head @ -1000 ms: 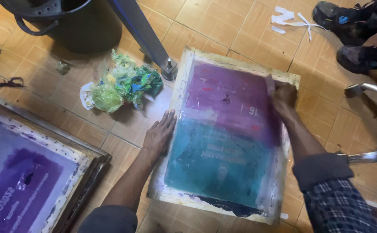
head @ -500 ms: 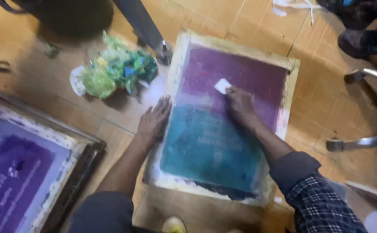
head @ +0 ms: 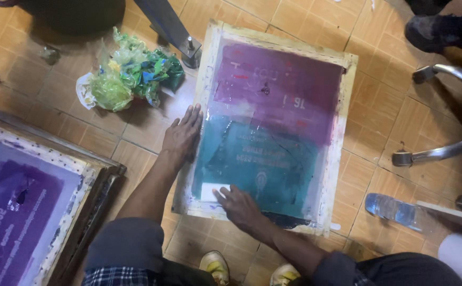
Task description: The person pours water onto a framed screen and scrubs the surface with a white card to remove residue. They repeat this process on a second frame, then place the cleaned frames aside.
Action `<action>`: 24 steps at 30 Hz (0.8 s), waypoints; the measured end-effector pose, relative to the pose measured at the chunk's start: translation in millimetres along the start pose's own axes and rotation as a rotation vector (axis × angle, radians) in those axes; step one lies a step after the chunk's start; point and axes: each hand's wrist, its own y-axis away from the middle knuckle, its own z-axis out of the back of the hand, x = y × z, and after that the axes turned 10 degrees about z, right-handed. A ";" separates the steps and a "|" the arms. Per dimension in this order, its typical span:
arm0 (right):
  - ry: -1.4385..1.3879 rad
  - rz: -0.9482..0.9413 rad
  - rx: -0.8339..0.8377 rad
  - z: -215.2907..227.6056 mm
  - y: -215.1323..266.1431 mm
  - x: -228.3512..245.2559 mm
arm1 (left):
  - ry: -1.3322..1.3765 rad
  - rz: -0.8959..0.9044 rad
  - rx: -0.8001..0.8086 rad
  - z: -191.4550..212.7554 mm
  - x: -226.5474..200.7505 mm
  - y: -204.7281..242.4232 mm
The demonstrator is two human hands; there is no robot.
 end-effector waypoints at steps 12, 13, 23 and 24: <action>-0.565 -0.684 -0.365 -29.1 8.3 6.0 | 0.002 -0.082 0.056 -99.7 -34.4 -35.9; -0.570 -0.692 -0.372 -26.4 18.0 -5.9 | -0.004 -0.091 0.060 -70.5 -53.9 -16.8; -0.280 -0.885 -0.457 80.5 124.4 -176.4 | 0.145 -0.385 0.267 69.1 -172.0 107.4; -0.176 -0.901 -0.433 94.5 132.3 -191.8 | 0.170 -0.401 0.329 63.5 -178.1 108.4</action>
